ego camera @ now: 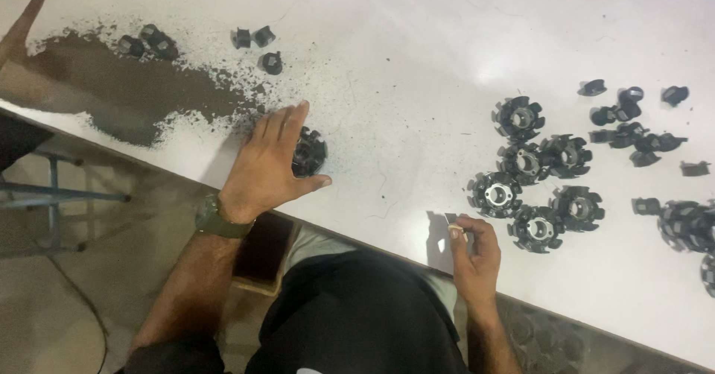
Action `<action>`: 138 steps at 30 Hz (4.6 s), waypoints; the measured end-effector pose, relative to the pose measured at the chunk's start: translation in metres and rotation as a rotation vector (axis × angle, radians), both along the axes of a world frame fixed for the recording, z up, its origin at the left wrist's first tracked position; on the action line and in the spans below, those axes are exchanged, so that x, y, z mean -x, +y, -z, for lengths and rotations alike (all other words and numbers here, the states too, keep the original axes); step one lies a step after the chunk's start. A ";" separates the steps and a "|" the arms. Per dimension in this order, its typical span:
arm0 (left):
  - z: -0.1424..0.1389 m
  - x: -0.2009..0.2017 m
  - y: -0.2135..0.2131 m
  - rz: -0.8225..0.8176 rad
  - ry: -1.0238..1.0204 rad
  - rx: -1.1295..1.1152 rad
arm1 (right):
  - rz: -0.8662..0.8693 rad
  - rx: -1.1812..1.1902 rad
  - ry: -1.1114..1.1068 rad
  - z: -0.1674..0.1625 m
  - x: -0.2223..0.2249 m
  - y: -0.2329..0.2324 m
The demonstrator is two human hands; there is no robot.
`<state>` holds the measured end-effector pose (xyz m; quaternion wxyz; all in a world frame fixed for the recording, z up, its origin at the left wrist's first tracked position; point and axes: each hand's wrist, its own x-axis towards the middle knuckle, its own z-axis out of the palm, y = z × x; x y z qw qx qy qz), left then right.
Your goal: The person sits at a white workbench and assembles wheels by hand, fitting black roller pieces into the slots of wheel hubs one at a time. They press each roller into place, set the finished wheel aside with a growing pile of completed wheels, and pick up the next hub to continue.
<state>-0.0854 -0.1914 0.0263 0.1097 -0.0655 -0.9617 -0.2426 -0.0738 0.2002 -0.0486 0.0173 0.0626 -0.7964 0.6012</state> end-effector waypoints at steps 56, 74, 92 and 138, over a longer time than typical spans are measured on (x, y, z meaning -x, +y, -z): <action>0.046 -0.033 0.192 0.229 0.095 -0.258 | -0.116 -0.464 0.466 -0.023 -0.025 -0.009; 0.070 -0.035 0.206 0.106 0.095 -0.347 | -0.159 -0.479 0.421 -0.029 -0.019 -0.009; 0.073 -0.037 0.193 0.113 0.177 -0.370 | -0.194 -0.605 0.483 -0.038 -0.023 -0.021; 0.035 -0.039 0.181 0.309 -0.005 -0.280 | -0.137 -0.422 0.499 -0.012 -0.035 -0.014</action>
